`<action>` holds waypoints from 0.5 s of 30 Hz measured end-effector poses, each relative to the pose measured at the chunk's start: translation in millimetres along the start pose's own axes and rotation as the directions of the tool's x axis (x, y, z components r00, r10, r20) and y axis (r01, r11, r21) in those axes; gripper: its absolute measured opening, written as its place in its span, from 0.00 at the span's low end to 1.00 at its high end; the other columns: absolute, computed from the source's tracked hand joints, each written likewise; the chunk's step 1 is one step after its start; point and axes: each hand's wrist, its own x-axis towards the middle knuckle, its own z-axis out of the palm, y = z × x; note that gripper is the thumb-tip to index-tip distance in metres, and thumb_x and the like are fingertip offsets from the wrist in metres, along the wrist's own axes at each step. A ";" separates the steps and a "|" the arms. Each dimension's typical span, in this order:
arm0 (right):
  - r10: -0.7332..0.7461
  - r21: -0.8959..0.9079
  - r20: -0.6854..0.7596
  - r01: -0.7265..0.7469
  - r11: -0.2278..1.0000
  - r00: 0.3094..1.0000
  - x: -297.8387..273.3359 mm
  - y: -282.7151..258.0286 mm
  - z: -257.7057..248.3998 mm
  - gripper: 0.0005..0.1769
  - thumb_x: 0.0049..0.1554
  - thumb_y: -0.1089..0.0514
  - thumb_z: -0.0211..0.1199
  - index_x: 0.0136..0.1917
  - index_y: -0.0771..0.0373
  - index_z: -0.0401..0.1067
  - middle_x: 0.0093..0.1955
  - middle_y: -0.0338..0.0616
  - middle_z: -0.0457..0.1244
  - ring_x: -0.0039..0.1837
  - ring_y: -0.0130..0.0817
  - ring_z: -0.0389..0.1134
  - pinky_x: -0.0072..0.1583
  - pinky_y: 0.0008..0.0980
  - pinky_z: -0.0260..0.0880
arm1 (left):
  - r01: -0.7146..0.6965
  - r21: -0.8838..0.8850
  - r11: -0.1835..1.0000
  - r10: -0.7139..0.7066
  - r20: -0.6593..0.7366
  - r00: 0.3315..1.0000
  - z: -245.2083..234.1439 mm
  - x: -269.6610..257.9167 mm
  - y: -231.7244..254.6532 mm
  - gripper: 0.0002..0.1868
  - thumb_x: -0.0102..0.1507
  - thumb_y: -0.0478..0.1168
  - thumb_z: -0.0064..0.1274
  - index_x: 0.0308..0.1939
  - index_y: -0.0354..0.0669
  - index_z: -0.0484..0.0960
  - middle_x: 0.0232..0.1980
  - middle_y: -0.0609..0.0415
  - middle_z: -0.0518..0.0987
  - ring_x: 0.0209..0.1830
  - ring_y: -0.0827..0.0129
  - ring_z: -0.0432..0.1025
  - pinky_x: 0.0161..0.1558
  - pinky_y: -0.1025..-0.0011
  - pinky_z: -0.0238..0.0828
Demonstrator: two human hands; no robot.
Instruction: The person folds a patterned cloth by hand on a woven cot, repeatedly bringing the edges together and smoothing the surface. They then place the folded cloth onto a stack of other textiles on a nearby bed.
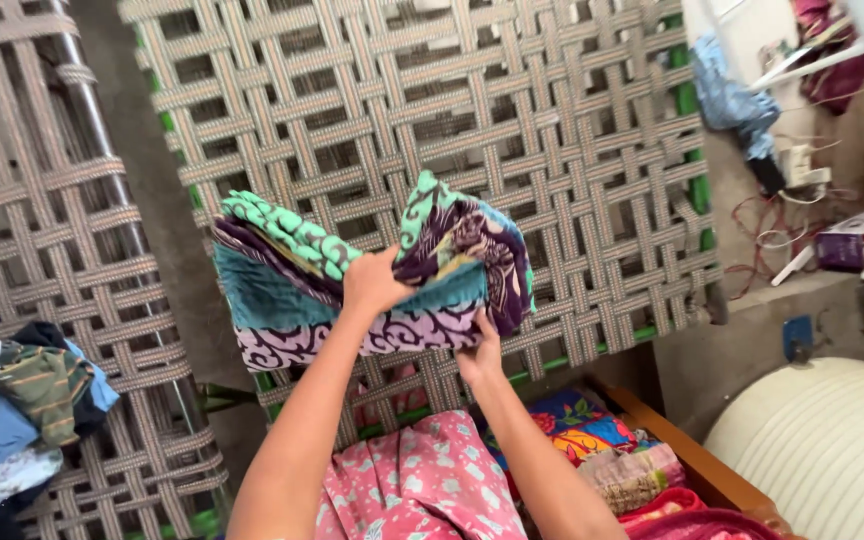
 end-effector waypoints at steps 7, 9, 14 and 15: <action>-0.049 0.132 0.057 0.041 0.990 0.997 -63.1 19.5 13.7 0.22 0.55 0.49 0.68 0.60 0.58 0.74 0.63 0.41 0.68 0.67 0.44 0.66 0.72 0.50 0.61 | -0.114 0.021 0.993 0.116 -0.142 0.983 -1.7 -63.0 -13.7 0.43 0.44 0.66 0.68 0.59 0.53 0.81 0.36 0.44 0.83 0.40 0.52 0.76 0.44 0.56 0.74; -0.062 0.153 0.090 0.048 0.987 0.994 -75.3 27.6 20.0 0.23 0.53 0.49 0.69 0.60 0.58 0.75 0.62 0.42 0.69 0.66 0.45 0.66 0.71 0.51 0.61 | -0.114 -0.007 0.993 0.113 -0.120 0.986 -13.7 -78.3 -15.8 0.40 0.45 0.66 0.67 0.58 0.56 0.82 0.36 0.45 0.83 0.40 0.52 0.76 0.45 0.55 0.73; -0.054 0.286 0.200 -0.006 0.958 0.978 -108.9 45.9 33.4 0.24 0.47 0.52 0.73 0.57 0.55 0.75 0.61 0.41 0.68 0.65 0.48 0.66 0.70 0.59 0.59 | -0.158 -0.005 0.987 0.154 -0.207 0.966 -16.7 -98.9 -42.7 0.41 0.47 0.64 0.71 0.58 0.49 0.83 0.36 0.42 0.80 0.39 0.49 0.76 0.45 0.54 0.74; -0.064 0.289 0.194 0.005 0.957 0.979 -110.4 47.9 27.4 0.24 0.47 0.52 0.73 0.57 0.55 0.75 0.61 0.41 0.68 0.65 0.48 0.66 0.70 0.59 0.59 | -0.167 -0.009 0.986 0.162 -0.202 0.966 -17.7 -105.1 -41.0 0.41 0.47 0.64 0.71 0.58 0.49 0.83 0.36 0.42 0.80 0.39 0.49 0.76 0.45 0.54 0.74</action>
